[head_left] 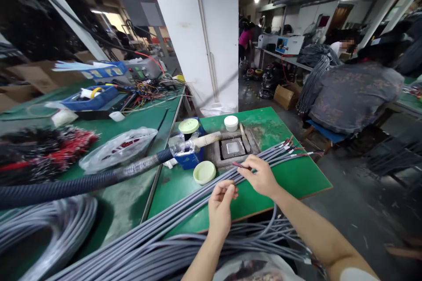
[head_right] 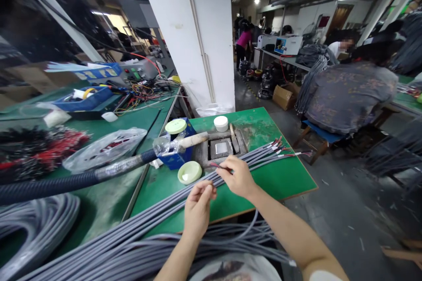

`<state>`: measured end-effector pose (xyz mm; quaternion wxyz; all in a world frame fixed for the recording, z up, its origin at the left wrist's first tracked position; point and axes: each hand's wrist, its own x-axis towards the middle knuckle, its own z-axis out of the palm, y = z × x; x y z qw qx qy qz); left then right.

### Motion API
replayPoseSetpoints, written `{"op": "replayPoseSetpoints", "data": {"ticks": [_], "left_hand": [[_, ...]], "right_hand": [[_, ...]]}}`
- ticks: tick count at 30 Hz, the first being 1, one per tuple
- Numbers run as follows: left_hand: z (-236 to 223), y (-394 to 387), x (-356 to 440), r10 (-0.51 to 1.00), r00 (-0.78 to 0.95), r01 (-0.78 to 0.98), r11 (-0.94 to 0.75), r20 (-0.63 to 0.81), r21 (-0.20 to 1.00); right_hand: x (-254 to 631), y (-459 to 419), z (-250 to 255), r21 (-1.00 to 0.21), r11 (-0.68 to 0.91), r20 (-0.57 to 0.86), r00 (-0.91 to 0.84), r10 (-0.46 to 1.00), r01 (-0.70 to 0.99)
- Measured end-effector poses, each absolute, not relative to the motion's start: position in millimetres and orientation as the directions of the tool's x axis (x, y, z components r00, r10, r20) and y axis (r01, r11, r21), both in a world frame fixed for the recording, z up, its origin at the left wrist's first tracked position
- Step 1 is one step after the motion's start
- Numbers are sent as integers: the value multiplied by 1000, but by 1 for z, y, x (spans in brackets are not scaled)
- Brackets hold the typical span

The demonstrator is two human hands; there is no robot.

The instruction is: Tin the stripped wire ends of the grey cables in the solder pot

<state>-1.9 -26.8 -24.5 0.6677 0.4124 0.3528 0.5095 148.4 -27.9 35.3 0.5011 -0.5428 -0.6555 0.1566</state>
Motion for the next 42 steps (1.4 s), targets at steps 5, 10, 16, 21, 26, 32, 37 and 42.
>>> {"op": "replayPoseSetpoints", "data": {"ticks": [5, 10, 16, 21, 26, 32, 37, 42], "left_hand": [[-41, -25, -36, 976, 201, -66, -71, 83, 995], [-53, -25, -42, 945, 307, 37, -130, 112, 991], [-48, -19, -41, 936, 329, 25, -140, 124, 990], [-48, -18, -43, 936, 327, -38, -121, 126, 992], [-50, -16, -44, 934, 337, -34, -115, 119, 993], [-51, -16, -46, 922, 360, 21, -162, 144, 987], [-49, -16, -47, 919, 358, 0, -175, 164, 985], [-51, -15, -47, 919, 364, 8, -167, 153, 986]], "right_hand": [[146, 27, 46, -672, 323, 423, -13, 906, 666], [131, 78, 33, -551, 245, 258, -116, 959, 798], [106, 108, 17, -432, 257, 108, -233, 966, 865], [88, 118, 9, -337, 272, 35, -276, 960, 901], [78, 121, 3, -245, 272, -23, -286, 958, 931], [71, 121, 5, -201, 278, -30, -289, 957, 939], [96, 120, 25, -221, 273, 22, -275, 961, 936], [156, 125, 32, -284, 80, 45, -70, 997, 955]]}}
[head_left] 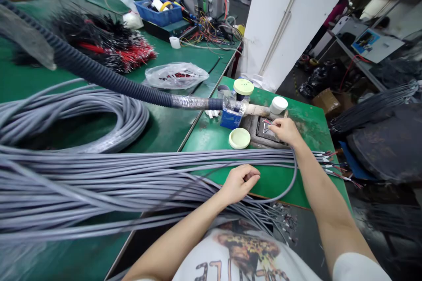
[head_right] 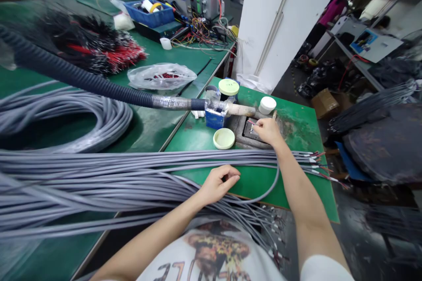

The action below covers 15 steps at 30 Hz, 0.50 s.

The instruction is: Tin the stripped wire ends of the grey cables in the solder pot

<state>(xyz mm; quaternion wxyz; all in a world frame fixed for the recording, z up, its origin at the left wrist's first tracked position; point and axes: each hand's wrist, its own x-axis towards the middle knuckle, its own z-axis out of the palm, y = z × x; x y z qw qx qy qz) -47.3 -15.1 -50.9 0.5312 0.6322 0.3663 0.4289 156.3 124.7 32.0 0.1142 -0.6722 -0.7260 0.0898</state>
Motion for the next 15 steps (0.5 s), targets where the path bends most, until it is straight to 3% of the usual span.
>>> {"op": "replayPoseSetpoints", "data": {"ticks": [7, 15], "left_hand": [[-52, -14, -47, 911, 384, 49, -184, 151, 982], [-53, -14, -48, 907, 391, 66, -196, 156, 978]], "right_hand": [[199, 143, 0, -220, -109, 38, 121, 992, 969], [204, 153, -19, -163, -183, 17, 188, 982, 970]]}}
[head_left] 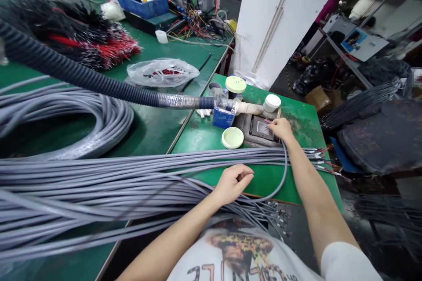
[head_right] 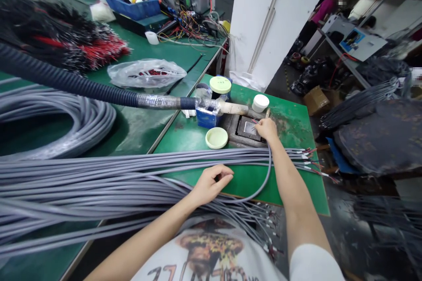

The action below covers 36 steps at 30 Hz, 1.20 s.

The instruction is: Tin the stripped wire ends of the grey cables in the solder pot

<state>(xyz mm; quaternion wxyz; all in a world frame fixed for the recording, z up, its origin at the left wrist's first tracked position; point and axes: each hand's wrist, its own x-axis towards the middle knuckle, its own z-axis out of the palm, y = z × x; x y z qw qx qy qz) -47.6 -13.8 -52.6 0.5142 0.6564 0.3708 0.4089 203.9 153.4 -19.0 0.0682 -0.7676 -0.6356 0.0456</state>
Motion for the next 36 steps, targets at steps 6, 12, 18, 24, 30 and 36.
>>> {"op": "replayPoseSetpoints", "data": {"ticks": [6, 12, 18, 24, 30, 36], "left_hand": [[-53, -13, -47, 909, 390, 57, -184, 148, 981], [-53, -12, -46, 907, 396, 56, -183, 147, 981], [-56, -12, -47, 898, 406, 63, -210, 167, 976], [-54, -12, -47, 900, 404, 60, -207, 166, 976], [-55, -12, -47, 903, 401, 56, -194, 155, 979], [-53, -12, -48, 903, 402, 61, -194, 154, 979]], "right_hand": [[202, 152, -16, -172, -179, 10, 183, 983, 969], [186, 135, 17, -272, -54, 27, 64, 998, 961], [124, 120, 31, -454, 257, 43, -267, 963, 853], [80, 122, 13, -286, 283, -49, -309, 950, 915], [73, 123, 3, -237, 272, -52, -292, 955, 933], [103, 122, 25, -236, 252, 40, -250, 968, 939]]}}
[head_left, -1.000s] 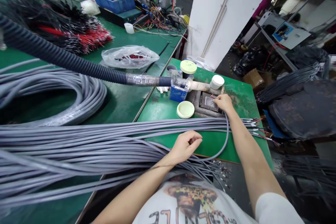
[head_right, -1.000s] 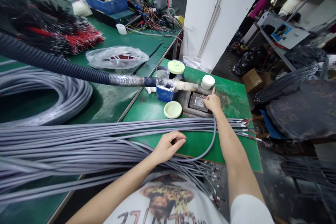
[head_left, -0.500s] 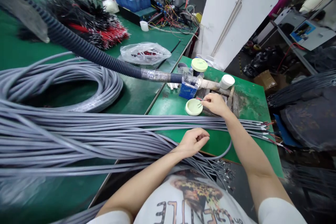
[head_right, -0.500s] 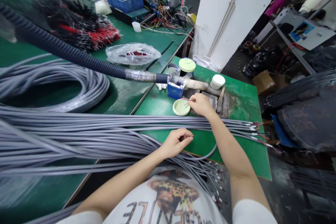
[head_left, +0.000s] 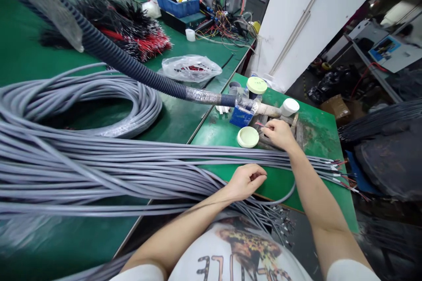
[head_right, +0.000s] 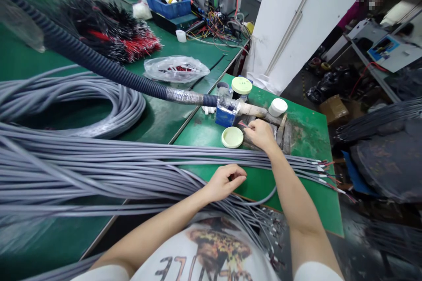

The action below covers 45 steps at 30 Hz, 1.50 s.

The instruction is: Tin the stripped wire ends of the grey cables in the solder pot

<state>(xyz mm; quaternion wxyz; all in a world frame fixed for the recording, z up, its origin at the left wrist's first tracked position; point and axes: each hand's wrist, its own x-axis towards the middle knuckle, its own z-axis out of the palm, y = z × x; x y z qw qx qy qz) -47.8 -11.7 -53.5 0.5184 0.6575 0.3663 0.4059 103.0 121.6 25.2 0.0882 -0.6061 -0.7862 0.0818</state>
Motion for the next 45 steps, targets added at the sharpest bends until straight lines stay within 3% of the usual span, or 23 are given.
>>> {"op": "replayPoseSetpoints", "data": {"ticks": [8, 15, 20, 28, 32, 34, 37, 42, 45], "left_hand": [[-54, -11, -48, 897, 401, 36, -220, 187, 975], [-53, -12, -48, 898, 396, 40, -225, 191, 974], [-54, -12, -47, 896, 397, 43, -236, 200, 971], [-52, -12, -47, 903, 382, 19, -219, 195, 976], [-50, -7, -39, 964, 257, -200, -17, 69, 980], [-47, -2, -30, 982, 187, -410, 104, -28, 906], [-38, 6, -14, 976, 189, -654, 206, -107, 728], [-19, 7, 3, 950, 273, -805, 311, -150, 505], [-12, 5, 2, 938, 319, -818, 345, -137, 461]], "right_hand": [[182, 138, 11, -144, -98, 56, 107, 993, 985], [196, 149, -10, -114, -168, 27, 172, 985, 979], [198, 151, -15, -160, -159, 34, 166, 986, 974], [186, 122, 10, -397, -78, 87, 122, 989, 914], [158, 77, 33, -718, 25, 97, 63, 993, 696], [143, 54, 41, -833, 70, 102, 29, 994, 549], [125, 29, 44, -890, 103, 120, 10, 993, 444], [112, 9, 43, -934, 96, 103, 1, 995, 345], [113, 0, 45, -939, 77, 76, -17, 997, 335]]}}
